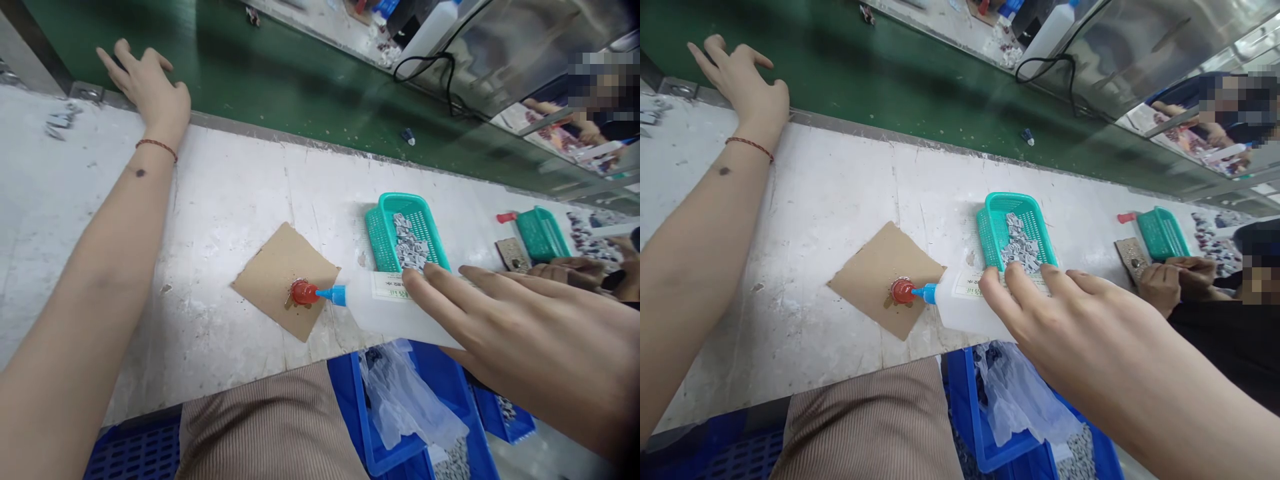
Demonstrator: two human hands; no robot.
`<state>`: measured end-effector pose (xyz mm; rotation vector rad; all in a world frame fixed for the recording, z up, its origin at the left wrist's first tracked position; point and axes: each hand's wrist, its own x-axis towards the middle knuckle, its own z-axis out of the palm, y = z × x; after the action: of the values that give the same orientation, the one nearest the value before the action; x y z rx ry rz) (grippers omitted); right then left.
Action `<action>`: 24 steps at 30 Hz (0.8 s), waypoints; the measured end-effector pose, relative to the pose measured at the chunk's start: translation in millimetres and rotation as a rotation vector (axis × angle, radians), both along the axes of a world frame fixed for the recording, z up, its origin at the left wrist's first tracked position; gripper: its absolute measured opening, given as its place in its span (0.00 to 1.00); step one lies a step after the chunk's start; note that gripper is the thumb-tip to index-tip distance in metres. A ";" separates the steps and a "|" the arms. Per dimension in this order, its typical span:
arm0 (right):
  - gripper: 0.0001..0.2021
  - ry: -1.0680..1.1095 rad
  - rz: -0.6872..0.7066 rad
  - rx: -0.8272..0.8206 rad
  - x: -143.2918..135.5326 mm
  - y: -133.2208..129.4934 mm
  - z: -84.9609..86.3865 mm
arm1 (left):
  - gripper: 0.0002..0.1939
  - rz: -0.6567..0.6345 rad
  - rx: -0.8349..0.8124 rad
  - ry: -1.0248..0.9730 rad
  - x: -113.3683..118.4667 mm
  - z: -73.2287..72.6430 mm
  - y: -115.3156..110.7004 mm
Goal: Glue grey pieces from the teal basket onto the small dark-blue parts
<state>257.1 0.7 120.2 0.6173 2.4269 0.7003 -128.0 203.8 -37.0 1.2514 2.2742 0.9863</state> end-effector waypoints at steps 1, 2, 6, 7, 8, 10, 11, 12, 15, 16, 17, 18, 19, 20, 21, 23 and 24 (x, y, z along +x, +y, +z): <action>0.25 0.001 -0.003 0.001 -0.8 -0.2 0.2 | 0.16 0.078 0.032 0.027 0.4 -0.8 0.4; 0.24 0.001 -0.007 0.002 -1.8 -0.3 0.4 | 0.15 0.123 0.088 0.044 0.6 -2.1 1.3; 0.24 -0.016 -0.024 0.015 -4.4 -0.9 1.5 | 0.13 0.159 0.177 0.066 -1.2 -8.6 5.6; 0.24 -0.023 -0.028 0.018 -3.9 -0.8 1.6 | 0.13 0.158 0.185 0.070 -1.8 -9.6 6.2; 0.24 -0.028 -0.030 0.019 -2.9 -0.6 1.7 | 0.13 0.154 0.186 0.073 -2.4 -10.2 6.6; 0.25 -0.029 -0.025 0.007 0.5 0.4 1.4 | 0.14 0.144 0.180 0.069 -3.3 -10.5 6.7; 0.26 -0.026 -0.018 -0.006 2.4 1.1 1.1 | 0.14 0.144 0.176 0.063 -3.6 -10.3 6.6; 0.26 -0.023 -0.012 -0.019 4.0 1.8 0.7 | 0.14 0.146 0.172 0.058 -3.7 -9.8 6.4; 0.28 -0.027 -0.020 -0.027 4.6 2.9 -0.6 | 0.14 0.150 0.157 0.051 -3.0 -7.3 5.4; 0.29 -0.031 -0.031 -0.020 3.4 2.8 -1.0 | 0.14 0.147 0.150 0.050 -2.5 -6.3 5.1; 0.31 -0.033 -0.040 -0.011 1.8 2.5 -1.3 | 0.14 0.143 0.141 0.050 -1.9 -5.1 4.7; 0.33 -0.035 -0.047 -0.005 0.3 2.1 -1.5 | 0.13 0.142 0.134 0.049 -1.3 -4.0 4.3; 0.34 -0.037 -0.050 -0.002 -1.0 1.7 -1.6 | 0.13 0.141 0.128 0.049 -0.6 -3.0 3.9; 0.35 -0.040 -0.053 -0.003 -1.6 1.4 -1.7 | 0.13 0.138 0.123 0.047 0.0 -2.1 3.5; 0.35 -0.043 -0.058 -0.004 -1.5 1.1 -1.7 | 0.13 0.137 0.123 0.045 0.6 -1.5 3.1; 0.34 -0.046 -0.073 0.001 0.8 0.7 -1.8 | 0.13 0.131 0.127 0.031 1.3 -1.0 2.3; 0.34 -0.044 -0.080 -0.002 2.8 0.4 -2.1 | 0.12 0.129 0.133 0.023 1.4 -1.1 1.9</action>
<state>259.9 1.1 118.1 0.6867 2.3482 0.6719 -126.5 205.7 -38.1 1.1848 2.3661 1.1919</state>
